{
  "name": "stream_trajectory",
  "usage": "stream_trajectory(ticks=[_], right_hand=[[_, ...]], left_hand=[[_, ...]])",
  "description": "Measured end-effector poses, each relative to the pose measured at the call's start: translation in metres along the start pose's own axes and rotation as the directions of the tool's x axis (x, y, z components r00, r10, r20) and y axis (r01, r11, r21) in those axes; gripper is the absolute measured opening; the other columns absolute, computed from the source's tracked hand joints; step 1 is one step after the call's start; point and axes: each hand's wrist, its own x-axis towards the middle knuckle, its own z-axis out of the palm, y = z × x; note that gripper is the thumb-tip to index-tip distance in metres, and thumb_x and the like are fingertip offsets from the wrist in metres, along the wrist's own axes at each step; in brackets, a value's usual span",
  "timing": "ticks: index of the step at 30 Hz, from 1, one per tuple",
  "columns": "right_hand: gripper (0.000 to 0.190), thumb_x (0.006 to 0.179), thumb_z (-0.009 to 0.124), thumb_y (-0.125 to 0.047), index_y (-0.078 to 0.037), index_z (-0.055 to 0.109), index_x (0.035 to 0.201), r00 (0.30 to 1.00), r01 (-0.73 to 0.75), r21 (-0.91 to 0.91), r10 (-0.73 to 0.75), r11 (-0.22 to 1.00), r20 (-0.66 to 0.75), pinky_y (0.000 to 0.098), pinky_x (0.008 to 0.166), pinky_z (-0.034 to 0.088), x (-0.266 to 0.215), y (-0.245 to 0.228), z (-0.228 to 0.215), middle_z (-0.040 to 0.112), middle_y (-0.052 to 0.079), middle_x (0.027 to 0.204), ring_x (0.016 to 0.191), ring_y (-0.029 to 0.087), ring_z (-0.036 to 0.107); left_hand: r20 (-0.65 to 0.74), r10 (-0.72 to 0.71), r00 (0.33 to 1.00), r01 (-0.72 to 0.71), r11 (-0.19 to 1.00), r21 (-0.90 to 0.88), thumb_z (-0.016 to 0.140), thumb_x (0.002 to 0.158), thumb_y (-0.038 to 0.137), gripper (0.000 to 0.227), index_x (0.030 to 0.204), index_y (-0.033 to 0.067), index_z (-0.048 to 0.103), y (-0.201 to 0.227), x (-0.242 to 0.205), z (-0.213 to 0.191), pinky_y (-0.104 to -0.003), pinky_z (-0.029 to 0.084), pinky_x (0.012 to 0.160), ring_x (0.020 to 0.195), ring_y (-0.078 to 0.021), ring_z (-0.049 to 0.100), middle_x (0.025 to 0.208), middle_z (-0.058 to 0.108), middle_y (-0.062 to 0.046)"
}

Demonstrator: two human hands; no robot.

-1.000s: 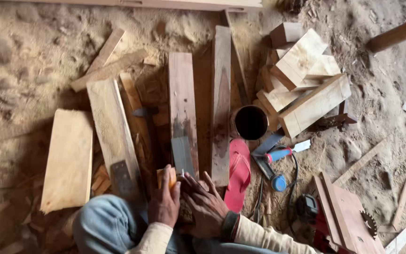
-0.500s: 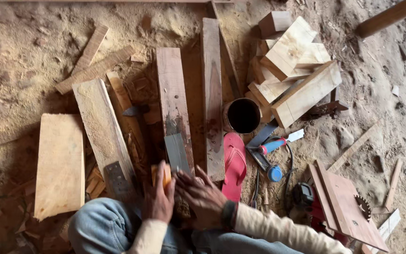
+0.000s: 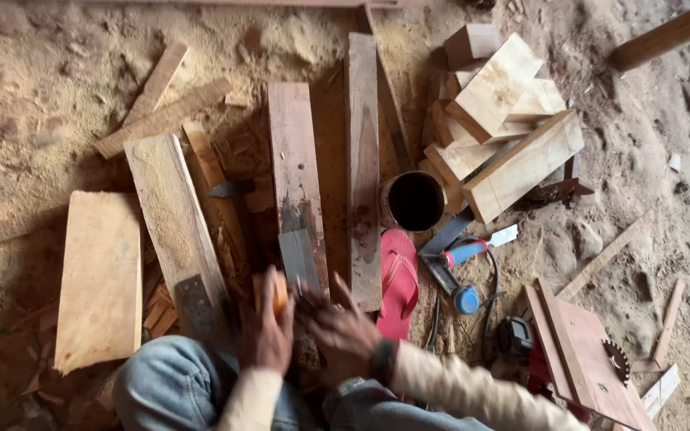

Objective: The person sits on the floor and sharpens a metal blade using a small wooden block and a flat metal file. They repeatedly rub the blade against the file and block, occasionally pausing to inspect the edge.

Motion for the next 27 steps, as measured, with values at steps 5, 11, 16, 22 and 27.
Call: stream_trajectory(ticks=[5,11,16,22,27], right_hand=[[0.1,0.066,0.072,-0.071,0.001,0.059,0.135,0.973,-0.149,0.263,0.093,0.953,0.212,0.0713,0.119,0.005,0.055,0.051,0.008,0.05,0.021,0.152,0.152,0.034,0.033],[0.083,0.076,0.073,-0.06,-0.011,0.056,0.14,0.998,-0.056,0.163,0.051,0.985,0.034,0.0679,0.129,0.007,0.01,-0.007,-0.035,0.044,0.014,0.164,0.157,0.026,0.034],[0.082,0.082,0.077,-0.055,-0.017,0.051,0.15,0.998,0.03,-0.083,-0.026,0.996,0.049,0.0609,0.137,0.01,0.03,0.015,-0.012,0.039,0.006,0.167,0.159,0.021,0.033],[0.105,0.071,0.076,-0.062,0.003,0.048,0.148,0.977,-0.165,0.353,0.103,0.921,0.187,0.0671,0.124,0.01,0.054,0.052,-0.002,0.036,0.021,0.164,0.156,0.034,0.032],[0.054,0.086,0.07,-0.034,-0.018,0.063,0.137,0.999,-0.029,0.09,0.027,0.996,0.026,0.0655,0.132,0.008,0.006,-0.002,-0.022,0.046,0.007,0.164,0.16,0.024,0.031]], left_hand=[[-0.146,0.266,0.953,-0.287,0.945,-0.155,0.041,0.108,0.048,0.06,0.162,0.0265,0.027,-0.009,0.097,0.007,-0.052,0.057,0.1,0.134,-0.0448,0.056,0.163,0.042,-0.022],[-0.117,0.213,0.97,-0.229,0.964,-0.136,0.048,0.105,0.045,0.064,0.162,0.0224,0.028,-0.012,-0.006,0.01,-0.052,0.052,0.101,0.13,-0.048,0.056,0.153,0.046,-0.028],[0.015,-0.005,1.0,0.005,0.999,-0.033,0.048,0.102,0.048,0.066,0.163,0.032,0.03,-0.012,0.034,0.006,-0.049,0.057,0.102,0.13,-0.0406,0.061,0.155,0.049,-0.016],[-0.244,0.374,0.895,-0.432,0.863,-0.262,0.043,0.118,0.039,0.063,0.171,0.0207,0.015,0.007,0.09,0.005,-0.061,0.04,0.112,0.145,-0.0581,0.039,0.168,0.029,-0.031],[0.056,-0.045,0.997,0.045,0.999,-0.005,0.042,0.1,0.052,0.067,0.161,0.0327,0.022,0.006,-0.011,-0.005,-0.05,0.058,0.095,0.122,-0.0439,0.063,0.157,0.046,-0.015]])
